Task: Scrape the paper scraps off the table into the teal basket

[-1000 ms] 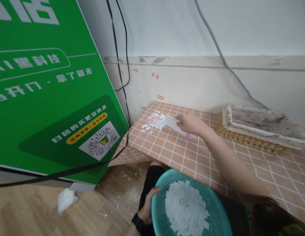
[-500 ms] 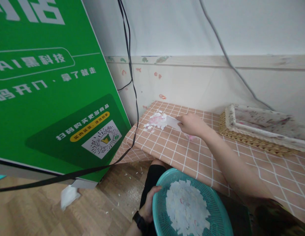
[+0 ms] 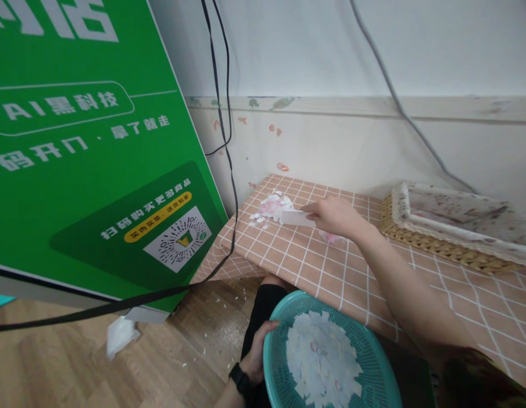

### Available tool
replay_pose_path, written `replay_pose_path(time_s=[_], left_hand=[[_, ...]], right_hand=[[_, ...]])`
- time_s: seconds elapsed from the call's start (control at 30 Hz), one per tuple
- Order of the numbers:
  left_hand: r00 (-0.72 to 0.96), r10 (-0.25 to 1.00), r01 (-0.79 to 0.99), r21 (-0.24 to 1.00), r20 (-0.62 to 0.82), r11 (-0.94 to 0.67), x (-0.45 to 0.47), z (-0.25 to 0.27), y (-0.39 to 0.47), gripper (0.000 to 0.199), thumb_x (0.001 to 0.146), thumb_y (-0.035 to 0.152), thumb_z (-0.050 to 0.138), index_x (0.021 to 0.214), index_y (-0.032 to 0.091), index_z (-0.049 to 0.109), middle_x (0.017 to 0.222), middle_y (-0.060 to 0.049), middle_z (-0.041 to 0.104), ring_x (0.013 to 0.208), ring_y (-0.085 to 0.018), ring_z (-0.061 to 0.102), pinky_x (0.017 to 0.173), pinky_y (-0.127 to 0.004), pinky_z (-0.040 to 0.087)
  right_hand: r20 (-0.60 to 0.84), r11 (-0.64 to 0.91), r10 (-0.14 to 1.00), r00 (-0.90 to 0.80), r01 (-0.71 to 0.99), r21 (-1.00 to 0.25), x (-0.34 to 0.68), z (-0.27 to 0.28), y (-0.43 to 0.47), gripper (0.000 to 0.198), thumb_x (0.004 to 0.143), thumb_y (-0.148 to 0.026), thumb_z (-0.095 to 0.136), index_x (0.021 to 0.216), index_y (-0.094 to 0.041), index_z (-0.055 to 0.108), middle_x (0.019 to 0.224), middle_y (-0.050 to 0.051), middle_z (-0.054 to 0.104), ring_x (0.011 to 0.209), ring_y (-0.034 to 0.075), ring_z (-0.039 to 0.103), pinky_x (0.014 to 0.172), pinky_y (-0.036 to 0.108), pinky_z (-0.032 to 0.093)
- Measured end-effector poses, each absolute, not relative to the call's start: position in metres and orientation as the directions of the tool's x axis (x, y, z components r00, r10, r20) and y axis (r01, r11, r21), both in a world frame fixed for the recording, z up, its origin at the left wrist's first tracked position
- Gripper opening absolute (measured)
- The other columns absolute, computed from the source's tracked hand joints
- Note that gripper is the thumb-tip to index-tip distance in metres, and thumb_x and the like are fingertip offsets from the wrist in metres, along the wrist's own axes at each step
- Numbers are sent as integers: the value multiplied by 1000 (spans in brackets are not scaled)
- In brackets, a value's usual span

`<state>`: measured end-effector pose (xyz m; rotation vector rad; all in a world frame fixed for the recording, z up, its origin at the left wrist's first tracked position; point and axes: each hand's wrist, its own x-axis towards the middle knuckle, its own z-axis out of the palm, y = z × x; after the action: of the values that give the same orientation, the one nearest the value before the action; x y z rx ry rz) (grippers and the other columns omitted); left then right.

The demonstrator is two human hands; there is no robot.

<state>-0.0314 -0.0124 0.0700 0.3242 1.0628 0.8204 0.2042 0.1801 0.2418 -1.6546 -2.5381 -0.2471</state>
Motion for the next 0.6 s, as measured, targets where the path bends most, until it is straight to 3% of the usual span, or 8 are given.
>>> replay_pose_path(time_s=[0.3, 0.6], left_hand=[[226, 741, -429, 619, -632, 658, -29, 77, -13, 29, 86, 33, 50, 110, 19, 58, 117, -7, 56, 97, -22, 57, 81, -39, 49], [208, 760, -424, 644, -616, 637, -26, 86, -13, 32, 85, 33, 52, 112, 16, 55, 116, -8, 56, 97, -23, 57, 80, -41, 49]], right_hand=[[204, 336, 912, -356, 933, 128, 202, 237, 185, 43, 78, -20, 43, 115, -34, 61, 69, 6, 65, 61, 17, 53, 55, 28, 27], [223, 333, 907, -357, 932, 141, 198, 230, 186, 36, 86, -26, 40, 116, -34, 60, 72, 7, 65, 61, 17, 53, 57, 29, 27]])
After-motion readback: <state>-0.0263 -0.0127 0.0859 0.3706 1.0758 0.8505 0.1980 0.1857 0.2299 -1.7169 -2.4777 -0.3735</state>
